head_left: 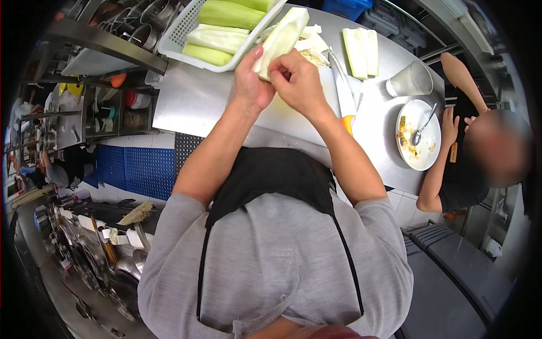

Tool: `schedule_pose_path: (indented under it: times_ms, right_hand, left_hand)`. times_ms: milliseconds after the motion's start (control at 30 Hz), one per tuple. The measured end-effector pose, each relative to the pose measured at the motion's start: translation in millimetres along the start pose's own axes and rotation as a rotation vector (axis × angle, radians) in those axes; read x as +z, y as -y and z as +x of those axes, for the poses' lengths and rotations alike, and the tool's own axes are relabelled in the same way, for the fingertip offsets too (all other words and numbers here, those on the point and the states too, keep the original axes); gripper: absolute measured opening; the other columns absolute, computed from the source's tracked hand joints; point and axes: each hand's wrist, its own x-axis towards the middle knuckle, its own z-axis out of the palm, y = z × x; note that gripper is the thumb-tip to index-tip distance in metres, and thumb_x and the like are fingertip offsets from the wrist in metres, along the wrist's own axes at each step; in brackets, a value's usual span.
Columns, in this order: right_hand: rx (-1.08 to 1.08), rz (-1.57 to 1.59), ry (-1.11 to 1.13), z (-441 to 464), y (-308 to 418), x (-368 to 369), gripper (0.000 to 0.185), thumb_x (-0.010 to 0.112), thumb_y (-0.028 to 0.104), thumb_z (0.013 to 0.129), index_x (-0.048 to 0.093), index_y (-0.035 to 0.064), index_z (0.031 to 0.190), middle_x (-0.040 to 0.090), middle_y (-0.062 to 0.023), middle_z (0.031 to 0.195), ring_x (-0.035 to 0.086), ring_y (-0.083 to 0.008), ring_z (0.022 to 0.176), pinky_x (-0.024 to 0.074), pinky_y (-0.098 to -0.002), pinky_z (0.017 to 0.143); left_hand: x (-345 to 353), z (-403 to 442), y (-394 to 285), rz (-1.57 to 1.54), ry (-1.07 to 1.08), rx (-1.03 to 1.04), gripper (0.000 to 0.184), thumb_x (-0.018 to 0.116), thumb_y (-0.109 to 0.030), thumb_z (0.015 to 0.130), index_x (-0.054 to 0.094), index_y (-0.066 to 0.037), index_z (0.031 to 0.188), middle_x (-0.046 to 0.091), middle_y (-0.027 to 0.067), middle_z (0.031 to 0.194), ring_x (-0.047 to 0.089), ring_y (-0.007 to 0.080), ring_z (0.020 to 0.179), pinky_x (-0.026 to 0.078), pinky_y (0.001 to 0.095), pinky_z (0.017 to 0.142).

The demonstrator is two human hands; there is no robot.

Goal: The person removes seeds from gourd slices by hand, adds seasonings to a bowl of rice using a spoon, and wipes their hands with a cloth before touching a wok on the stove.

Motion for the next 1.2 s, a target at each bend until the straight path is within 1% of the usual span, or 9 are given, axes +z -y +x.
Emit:
schedule_pose_path:
  times_ms: [67,167,300,467,667,767,867,967,1200]
  right_hand:
    - [0.060,0.067,0.043,-3,4,1,0.013,0.064,0.004,0.082,0.071,0.0007,0.093,0.066,-0.0115,0.083,0.064,-0.0164,0.071,0.0518,-0.0275,0.064]
    - [-0.009,0.121,-0.108,9,9,3,0.012,0.062,0.003,0.083,0.070,-0.0007,0.090,0.064,-0.0114,0.081,0.062,-0.0170,0.067,0.0506,-0.0294,0.063]
    - [-0.082,0.021,-0.039,5,5,5,0.013,0.060,0.002,0.082,0.070,-0.0009,0.091,0.062,-0.0111,0.081,0.060,-0.0177,0.067,0.0498,-0.0312,0.063]
    - [0.024,0.081,0.037,-3,7,4,0.016,0.058,0.001,0.080,0.070,-0.0003,0.091,0.062,-0.0124,0.083,0.061,-0.0209,0.071,0.0501,-0.0320,0.065]
    - [-0.045,0.048,0.036,1,3,4,0.015,0.064,0.002,0.078,0.069,-0.0017,0.091,0.063,-0.0121,0.081,0.061,-0.0196,0.067,0.0517,-0.0337,0.070]
    - [0.062,0.171,0.030,0,13,1,0.017,0.069,0.006,0.075,0.068,-0.0015,0.090,0.063,-0.0115,0.080,0.060,-0.0169,0.062,0.0545,-0.0353,0.081]
    - [-0.116,0.022,-0.018,2,17,-2,0.018,0.071,0.008,0.072,0.068,-0.0007,0.088,0.063,-0.0107,0.078,0.059,-0.0167,0.058,0.0534,-0.0365,0.094]
    - [-0.126,-0.015,-0.073,2,23,0,0.016,0.072,0.008,0.071,0.068,0.0005,0.085,0.064,-0.0098,0.074,0.059,-0.0182,0.055,0.0489,-0.0376,0.104]
    - [-0.126,-0.176,-0.080,2,27,-2,0.010,0.070,0.005,0.071,0.069,0.0012,0.081,0.067,-0.0103,0.072,0.065,-0.0201,0.061,0.0559,-0.0336,0.067]
  left_hand:
    - [-8,0,2,-0.075,0.035,-0.037,0.056,0.047,-0.031,0.099,0.041,0.003,0.142,0.053,0.0192,0.138,0.052,0.0317,0.127,0.041,0.0457,0.110]
    - [2,2,-4,-0.030,-0.053,-0.006,0.056,0.044,-0.031,0.099,0.040,0.004,0.142,0.053,0.0217,0.138,0.053,0.0328,0.127,0.042,0.0461,0.109]
    - [-1,3,-3,0.030,-0.034,0.012,0.059,0.041,-0.031,0.099,0.038,0.006,0.144,0.050,0.0255,0.141,0.051,0.0354,0.130,0.040,0.0467,0.111]
    - [-7,2,-3,-0.014,0.032,-0.025,0.062,0.040,-0.032,0.099,0.033,0.007,0.147,0.047,0.0278,0.143,0.047,0.0381,0.134,0.038,0.0472,0.114]
    - [-8,4,-3,-0.005,0.034,0.002,0.061,0.037,-0.032,0.101,0.032,0.007,0.148,0.047,0.0272,0.143,0.047,0.0385,0.134,0.038,0.0467,0.114]
    - [-7,2,-5,0.018,0.047,-0.038,0.059,0.035,-0.032,0.102,0.032,0.002,0.150,0.049,0.0237,0.142,0.047,0.0360,0.134,0.039,0.0452,0.113]
    - [-9,1,-6,0.129,0.050,-0.020,0.058,0.033,-0.035,0.104,0.031,-0.004,0.153,0.049,0.0194,0.143,0.047,0.0331,0.134,0.041,0.0442,0.111]
    - [-11,4,0,0.099,0.118,0.027,0.058,0.035,-0.036,0.104,0.029,-0.007,0.154,0.047,0.0168,0.146,0.047,0.0321,0.135,0.041,0.0447,0.111]
    - [-1,-3,-1,0.106,0.146,0.072,0.056,0.040,-0.031,0.103,0.030,-0.005,0.153,0.047,0.0161,0.144,0.048,0.0302,0.132,0.041,0.0424,0.110]
